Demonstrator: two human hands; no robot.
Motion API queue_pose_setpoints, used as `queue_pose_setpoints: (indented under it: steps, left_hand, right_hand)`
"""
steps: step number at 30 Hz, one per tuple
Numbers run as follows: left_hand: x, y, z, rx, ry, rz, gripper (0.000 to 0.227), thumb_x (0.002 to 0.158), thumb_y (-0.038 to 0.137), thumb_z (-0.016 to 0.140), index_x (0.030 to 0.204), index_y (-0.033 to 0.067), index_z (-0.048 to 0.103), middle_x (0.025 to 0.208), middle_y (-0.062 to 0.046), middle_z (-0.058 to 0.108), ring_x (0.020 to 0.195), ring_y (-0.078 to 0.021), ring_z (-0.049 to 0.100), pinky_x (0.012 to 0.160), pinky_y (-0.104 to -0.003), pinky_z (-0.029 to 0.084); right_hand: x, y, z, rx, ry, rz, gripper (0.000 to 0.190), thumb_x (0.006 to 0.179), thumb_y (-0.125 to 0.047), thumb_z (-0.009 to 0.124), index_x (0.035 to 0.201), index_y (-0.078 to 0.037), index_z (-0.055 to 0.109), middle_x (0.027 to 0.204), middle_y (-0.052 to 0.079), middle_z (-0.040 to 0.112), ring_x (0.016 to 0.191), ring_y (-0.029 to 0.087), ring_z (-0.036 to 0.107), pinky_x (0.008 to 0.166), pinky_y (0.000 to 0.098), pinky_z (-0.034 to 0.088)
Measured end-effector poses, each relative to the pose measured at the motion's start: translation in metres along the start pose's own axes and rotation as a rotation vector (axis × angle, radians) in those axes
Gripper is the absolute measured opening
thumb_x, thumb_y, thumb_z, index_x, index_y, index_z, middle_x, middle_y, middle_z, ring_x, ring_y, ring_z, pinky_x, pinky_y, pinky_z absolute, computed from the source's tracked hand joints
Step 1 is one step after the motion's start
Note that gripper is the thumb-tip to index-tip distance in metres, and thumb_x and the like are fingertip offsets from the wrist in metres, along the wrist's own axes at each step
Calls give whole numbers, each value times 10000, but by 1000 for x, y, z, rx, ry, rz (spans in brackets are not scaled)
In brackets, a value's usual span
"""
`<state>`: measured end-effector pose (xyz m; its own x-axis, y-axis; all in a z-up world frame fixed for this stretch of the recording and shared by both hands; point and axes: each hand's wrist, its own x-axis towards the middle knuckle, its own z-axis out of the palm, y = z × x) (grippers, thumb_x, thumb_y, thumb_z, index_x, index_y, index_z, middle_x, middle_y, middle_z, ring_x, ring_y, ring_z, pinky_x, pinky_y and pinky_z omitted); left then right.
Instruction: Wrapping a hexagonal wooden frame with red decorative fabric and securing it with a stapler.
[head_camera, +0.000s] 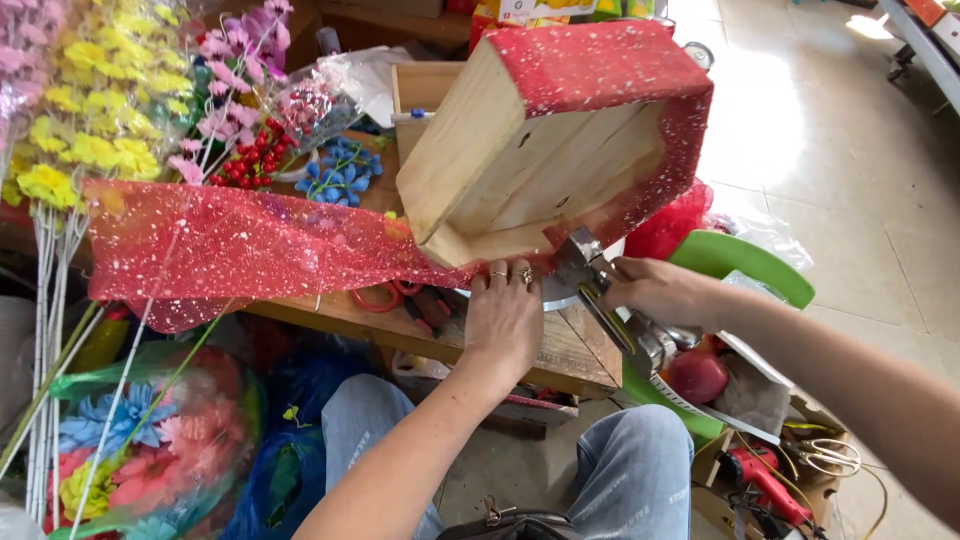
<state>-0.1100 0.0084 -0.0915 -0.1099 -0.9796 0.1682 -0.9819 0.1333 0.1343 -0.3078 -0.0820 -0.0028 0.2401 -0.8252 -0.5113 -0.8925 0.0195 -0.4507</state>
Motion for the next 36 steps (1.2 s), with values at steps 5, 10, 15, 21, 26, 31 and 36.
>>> queue_pose_setpoints:
  steps: [5, 10, 15, 21, 26, 31, 36]
  left_hand:
    - [-4, 0, -15, -41, -21, -18, 390, 939, 44, 504, 1284, 52, 684, 1216, -162, 638, 1178, -363, 529, 917, -509, 444]
    - [-5, -7, -10, -46, -6, -20, 369, 959, 68, 507, 1279, 71, 690, 1253, -160, 632, 1213, -362, 518, 960, -524, 441]
    - [-9, -9, -8, -34, -21, -9, 357, 964, 74, 507, 1262, 72, 703, 1260, -159, 629, 1211, -360, 520, 951, -521, 441]
    - [-53, -20, 2, -113, 666, 153, 612, 718, 115, 688, 1325, 41, 688, 1313, -200, 608, 1152, -413, 629, 851, -493, 559]
    - [-76, -99, 93, -1384, 643, -469, 944, 772, 46, 892, 1580, 113, 409, 1505, -158, 428, 1014, -281, 720, 909, -389, 622]
    - [-74, -88, 18, -1309, 661, -306, 439, 784, 33, 905, 1195, 36, 752, 1076, -121, 774, 947, -205, 758, 781, -338, 649]
    - [-68, -73, -4, -1241, 722, -274, 810, 775, -40, 883, 1429, 77, 420, 1357, -136, 592, 1063, -278, 764, 821, -335, 673]
  right_hand:
    - [23, 0, 8, 32, -22, 58, 455, 765, -434, 808, 955, -22, 780, 895, 181, 686, 908, 297, 690, 731, 452, 597]
    - [9, -11, 24, -139, -9, 141, 618, 752, -580, 789, 1040, -35, 832, 1009, 197, 768, 1047, 339, 734, 882, 471, 596]
    - [1, -26, 27, -241, 54, 128, 603, 776, -596, 794, 1030, -51, 837, 995, 179, 765, 1018, 331, 755, 870, 459, 603]
    - [13, -3, 22, -178, 41, 64, 678, 768, -631, 774, 1052, -21, 856, 992, 210, 759, 1025, 355, 744, 883, 481, 589]
    - [17, 9, 12, -113, 64, 42, 516, 822, -521, 805, 1019, -46, 852, 924, 210, 749, 887, 347, 756, 889, 471, 592]
    - [7, -1, 4, -82, 14, 12, 538, 822, -509, 788, 1100, -50, 824, 1024, 201, 706, 1039, 343, 725, 913, 459, 575]
    - [-1, -6, 10, -16, -12, -8, 507, 854, -445, 759, 1142, -31, 804, 1069, 230, 696, 1081, 370, 718, 912, 482, 584]
